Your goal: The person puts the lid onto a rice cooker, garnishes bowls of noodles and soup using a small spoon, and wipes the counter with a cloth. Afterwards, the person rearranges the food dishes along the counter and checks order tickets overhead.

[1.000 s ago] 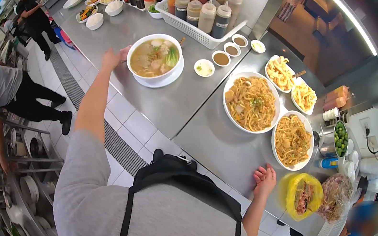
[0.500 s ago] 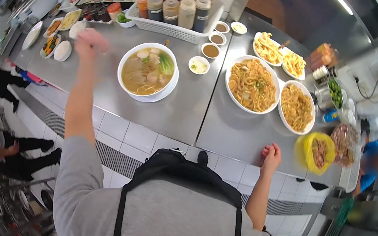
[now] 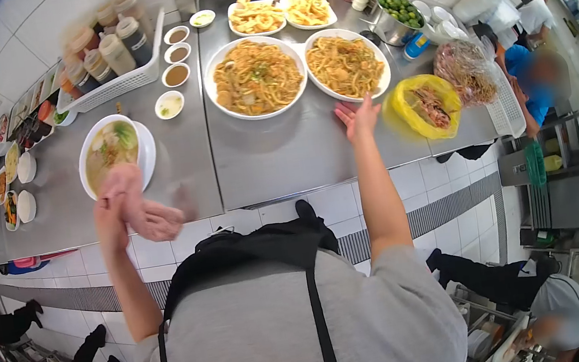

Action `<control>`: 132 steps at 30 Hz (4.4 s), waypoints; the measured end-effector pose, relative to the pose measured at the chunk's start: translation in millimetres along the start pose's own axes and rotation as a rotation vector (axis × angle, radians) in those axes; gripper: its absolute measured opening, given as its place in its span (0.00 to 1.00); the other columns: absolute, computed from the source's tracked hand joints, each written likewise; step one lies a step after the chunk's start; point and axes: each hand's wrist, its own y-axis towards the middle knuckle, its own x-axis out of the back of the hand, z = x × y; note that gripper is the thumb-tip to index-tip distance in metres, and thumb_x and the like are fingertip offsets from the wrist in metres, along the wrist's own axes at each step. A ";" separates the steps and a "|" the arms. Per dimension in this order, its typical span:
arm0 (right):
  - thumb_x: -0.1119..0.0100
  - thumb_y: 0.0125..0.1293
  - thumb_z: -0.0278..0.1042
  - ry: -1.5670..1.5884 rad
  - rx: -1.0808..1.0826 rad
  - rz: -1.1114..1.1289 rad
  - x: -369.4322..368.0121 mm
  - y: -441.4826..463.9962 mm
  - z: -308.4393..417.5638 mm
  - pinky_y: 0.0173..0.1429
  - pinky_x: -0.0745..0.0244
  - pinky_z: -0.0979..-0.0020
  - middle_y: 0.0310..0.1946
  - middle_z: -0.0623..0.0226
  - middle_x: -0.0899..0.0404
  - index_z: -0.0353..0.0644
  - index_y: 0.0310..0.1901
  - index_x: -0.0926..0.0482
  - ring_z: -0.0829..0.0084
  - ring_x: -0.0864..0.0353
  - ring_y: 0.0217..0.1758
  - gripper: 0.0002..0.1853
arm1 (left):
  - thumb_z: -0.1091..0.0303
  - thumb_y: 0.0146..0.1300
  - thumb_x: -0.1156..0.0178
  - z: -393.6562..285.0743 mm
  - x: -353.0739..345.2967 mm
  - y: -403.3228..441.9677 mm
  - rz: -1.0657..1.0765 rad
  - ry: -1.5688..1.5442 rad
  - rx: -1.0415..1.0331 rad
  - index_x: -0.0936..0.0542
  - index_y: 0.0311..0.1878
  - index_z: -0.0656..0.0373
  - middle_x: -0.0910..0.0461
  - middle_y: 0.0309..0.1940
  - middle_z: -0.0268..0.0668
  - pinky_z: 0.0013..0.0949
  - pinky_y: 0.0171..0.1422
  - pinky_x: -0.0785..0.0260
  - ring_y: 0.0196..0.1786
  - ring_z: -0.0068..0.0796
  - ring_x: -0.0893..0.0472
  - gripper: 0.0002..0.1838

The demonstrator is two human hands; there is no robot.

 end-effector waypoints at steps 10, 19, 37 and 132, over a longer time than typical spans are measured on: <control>0.60 0.60 0.29 -0.303 -0.079 0.273 50.4 22.7 49.1 0.28 0.20 0.64 0.39 0.50 0.27 0.47 0.56 0.48 0.59 0.21 0.27 0.22 | 0.78 0.56 0.48 107.8 -198.8 -29.7 -0.064 -0.131 0.069 0.30 0.52 0.65 0.25 0.44 0.40 0.23 0.48 0.33 0.45 0.24 0.26 0.19; 0.63 0.58 0.26 -0.536 -0.245 0.457 134.8 -5.3 92.9 0.26 0.19 0.69 0.43 0.54 0.28 0.48 0.60 0.52 0.64 0.19 0.32 0.26 | 0.72 0.56 0.45 126.9 -316.6 -14.8 0.028 0.192 -0.054 0.25 0.48 0.66 0.24 0.45 0.41 0.25 0.52 0.34 0.47 0.25 0.25 0.15; 0.58 0.57 0.26 -0.551 -0.290 0.652 155.6 9.4 104.5 0.21 0.21 0.74 0.43 0.58 0.28 0.47 0.62 0.50 0.70 0.20 0.28 0.29 | 0.60 0.49 0.40 105.3 -381.6 43.6 0.245 1.094 -0.137 0.21 0.30 0.63 0.22 0.24 0.44 0.33 0.33 0.32 0.28 0.34 0.22 0.14; 0.45 0.55 0.38 -0.197 0.804 0.553 -750.4 -40.6 142.8 0.38 0.31 0.64 0.34 0.55 0.24 0.31 0.39 0.28 0.63 0.26 0.35 0.17 | 0.61 0.49 0.44 114.5 -99.9 37.7 0.233 0.848 -0.632 0.25 0.35 0.49 0.27 0.36 0.34 0.39 0.47 0.38 0.45 0.34 0.29 0.09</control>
